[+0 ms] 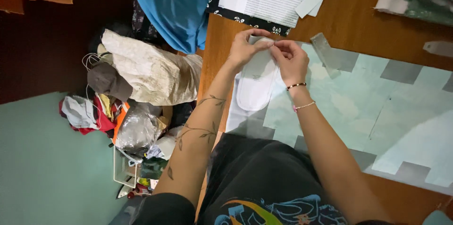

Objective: Cut fabric pieces following paper patterns using scissors

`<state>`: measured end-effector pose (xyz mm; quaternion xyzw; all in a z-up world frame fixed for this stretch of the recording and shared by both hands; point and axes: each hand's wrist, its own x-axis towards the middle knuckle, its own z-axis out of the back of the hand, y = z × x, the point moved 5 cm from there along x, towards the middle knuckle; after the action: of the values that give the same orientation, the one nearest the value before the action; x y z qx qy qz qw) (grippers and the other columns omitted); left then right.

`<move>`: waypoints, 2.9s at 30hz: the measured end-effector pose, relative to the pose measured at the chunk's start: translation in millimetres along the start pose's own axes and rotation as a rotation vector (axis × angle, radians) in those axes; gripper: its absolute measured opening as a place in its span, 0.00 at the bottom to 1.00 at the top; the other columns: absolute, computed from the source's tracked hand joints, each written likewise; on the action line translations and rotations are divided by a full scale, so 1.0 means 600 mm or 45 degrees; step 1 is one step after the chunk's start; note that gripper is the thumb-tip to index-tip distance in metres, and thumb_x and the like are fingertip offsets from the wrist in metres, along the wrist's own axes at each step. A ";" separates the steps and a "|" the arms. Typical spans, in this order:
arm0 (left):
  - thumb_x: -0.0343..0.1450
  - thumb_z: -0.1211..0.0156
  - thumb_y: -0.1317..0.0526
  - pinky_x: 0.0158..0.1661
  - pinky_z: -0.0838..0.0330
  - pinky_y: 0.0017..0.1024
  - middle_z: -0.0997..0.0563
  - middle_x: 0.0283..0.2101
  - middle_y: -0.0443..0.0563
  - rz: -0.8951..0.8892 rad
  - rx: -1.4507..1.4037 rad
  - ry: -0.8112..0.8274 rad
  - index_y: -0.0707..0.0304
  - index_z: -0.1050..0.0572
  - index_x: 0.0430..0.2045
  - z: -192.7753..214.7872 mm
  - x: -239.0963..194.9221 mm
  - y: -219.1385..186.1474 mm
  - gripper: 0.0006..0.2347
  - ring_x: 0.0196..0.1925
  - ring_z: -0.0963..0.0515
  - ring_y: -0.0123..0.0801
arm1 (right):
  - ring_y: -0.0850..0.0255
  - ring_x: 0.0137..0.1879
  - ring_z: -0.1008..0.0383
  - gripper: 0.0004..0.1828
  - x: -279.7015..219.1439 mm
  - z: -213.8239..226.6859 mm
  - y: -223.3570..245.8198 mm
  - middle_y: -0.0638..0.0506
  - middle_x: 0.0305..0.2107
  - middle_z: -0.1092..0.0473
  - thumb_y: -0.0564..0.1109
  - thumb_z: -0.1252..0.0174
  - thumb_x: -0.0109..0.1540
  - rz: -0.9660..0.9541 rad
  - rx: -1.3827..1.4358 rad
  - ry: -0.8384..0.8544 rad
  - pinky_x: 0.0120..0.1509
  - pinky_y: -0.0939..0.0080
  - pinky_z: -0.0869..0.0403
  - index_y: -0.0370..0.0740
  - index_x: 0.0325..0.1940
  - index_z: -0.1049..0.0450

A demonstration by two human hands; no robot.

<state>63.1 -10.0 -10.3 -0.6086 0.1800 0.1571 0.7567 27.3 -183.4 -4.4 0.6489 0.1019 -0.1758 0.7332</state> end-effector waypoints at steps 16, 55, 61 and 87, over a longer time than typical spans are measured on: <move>0.57 0.21 0.55 0.42 0.29 0.20 0.15 0.33 0.37 0.012 0.023 -0.072 0.42 0.14 0.35 0.003 -0.001 -0.003 0.14 0.36 0.21 0.21 | 0.60 0.32 0.20 0.06 0.002 0.001 0.013 0.46 0.27 0.24 0.47 0.42 0.69 0.090 -0.196 0.144 0.36 0.63 0.22 0.43 0.45 0.26; 0.64 0.32 0.62 0.50 0.23 0.34 0.14 0.34 0.41 -0.340 0.255 -0.360 0.42 0.17 0.32 -0.007 -0.056 -0.056 0.07 0.44 0.15 0.36 | 0.53 0.32 0.19 0.03 0.000 -0.008 0.014 0.45 0.27 0.24 0.42 0.40 0.65 0.354 -0.368 -0.060 0.33 0.57 0.24 0.41 0.40 0.26; 0.63 0.30 0.52 0.49 0.23 0.35 0.14 0.36 0.43 -0.005 0.284 -0.230 0.34 0.16 0.35 0.018 -0.029 -0.034 0.08 0.43 0.14 0.41 | 0.55 0.31 0.20 0.03 -0.008 -0.008 0.016 0.49 0.25 0.24 0.44 0.40 0.66 0.320 -0.368 -0.075 0.39 0.57 0.23 0.45 0.41 0.26; 0.65 0.29 0.58 0.55 0.25 0.39 0.15 0.44 0.49 -0.209 0.158 -0.261 0.47 0.17 0.42 0.041 -0.002 0.004 0.12 0.52 0.18 0.44 | 0.69 0.37 0.25 0.07 -0.014 0.024 0.038 0.50 0.32 0.24 0.43 0.42 0.69 0.117 0.061 -0.003 0.44 0.71 0.21 0.41 0.46 0.21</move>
<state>62.8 14.5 -6.8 -0.5542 0.0609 0.1445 0.8175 27.6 -194.5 21.4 0.6701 0.0670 -0.1452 0.7249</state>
